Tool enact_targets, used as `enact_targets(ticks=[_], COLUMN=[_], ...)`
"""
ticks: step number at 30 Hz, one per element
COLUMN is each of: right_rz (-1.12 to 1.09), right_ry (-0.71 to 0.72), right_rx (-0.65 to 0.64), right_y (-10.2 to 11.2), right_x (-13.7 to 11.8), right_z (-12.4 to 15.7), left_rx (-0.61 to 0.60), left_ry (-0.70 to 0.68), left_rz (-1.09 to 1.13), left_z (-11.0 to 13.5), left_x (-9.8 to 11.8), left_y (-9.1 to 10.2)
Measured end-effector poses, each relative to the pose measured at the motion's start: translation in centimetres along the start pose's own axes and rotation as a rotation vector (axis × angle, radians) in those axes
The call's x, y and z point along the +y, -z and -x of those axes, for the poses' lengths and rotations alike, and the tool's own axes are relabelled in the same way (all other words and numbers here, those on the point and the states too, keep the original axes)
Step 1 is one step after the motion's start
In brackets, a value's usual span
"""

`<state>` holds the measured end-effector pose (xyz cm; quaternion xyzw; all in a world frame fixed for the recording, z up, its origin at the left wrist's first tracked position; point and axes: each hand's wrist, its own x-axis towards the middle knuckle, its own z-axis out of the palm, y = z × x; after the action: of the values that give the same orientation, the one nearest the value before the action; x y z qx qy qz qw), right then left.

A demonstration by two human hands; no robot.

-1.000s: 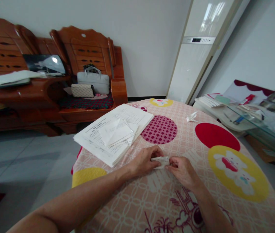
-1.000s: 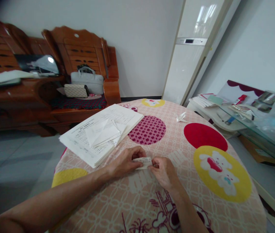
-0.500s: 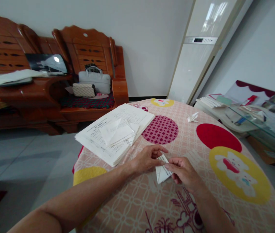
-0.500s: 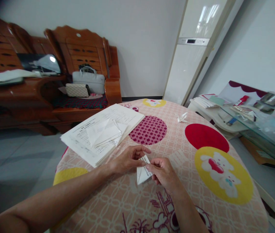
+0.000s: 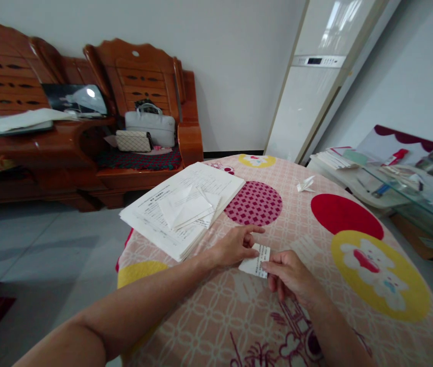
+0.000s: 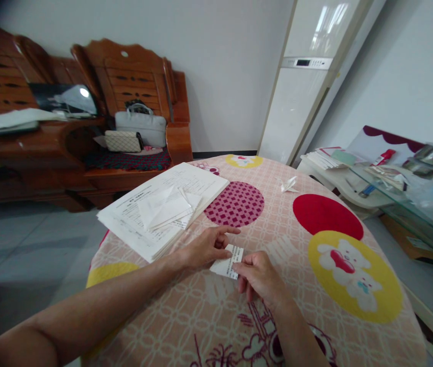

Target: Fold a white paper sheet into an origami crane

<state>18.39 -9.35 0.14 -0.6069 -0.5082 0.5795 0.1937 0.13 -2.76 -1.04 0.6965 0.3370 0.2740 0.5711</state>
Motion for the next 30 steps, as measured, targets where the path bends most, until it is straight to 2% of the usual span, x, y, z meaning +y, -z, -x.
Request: enact_targets(ticks=[2, 5, 11, 16, 19, 23, 30], right_rz=[0.233, 0.527, 0.573, 0.696, 0.725, 0.779, 0.73], right_ry=[0.053, 0.232, 0.579, 0.561, 0.569, 0.582, 0.574], right_rx=[0.088, 0.252, 0.198, 0.105, 0.08, 0.078, 0.05], right_y=[0.1, 0.4, 1.0, 1.2, 1.2, 0.9, 1.1], right_x=[0.2, 0.0, -1.0, -1.0, -0.9, -1.0, -1.2], right_z=[0.1, 0.3, 0.8, 0.8, 1.0, 1.3, 1.4], left_rx=[-0.045, -0.087, -0.084, -0.006, 0.018, -0.058, -0.196], left_ry=[-0.029, -0.075, -0.174, -0.297, -0.279, -0.232, -0.283], left_rz=[-0.13, -0.29, -0.449, -0.558, -0.57, -0.57, -0.614], left_z=[-0.3, -0.7, -0.7, -0.2, 0.3, 0.8, 1.9], left_x=[0.1, 0.4, 0.6, 0.6, 0.6, 0.5, 1.5], left_y=[-0.1, -0.2, -0.4, -0.6, -0.7, -0.5, 0.8])
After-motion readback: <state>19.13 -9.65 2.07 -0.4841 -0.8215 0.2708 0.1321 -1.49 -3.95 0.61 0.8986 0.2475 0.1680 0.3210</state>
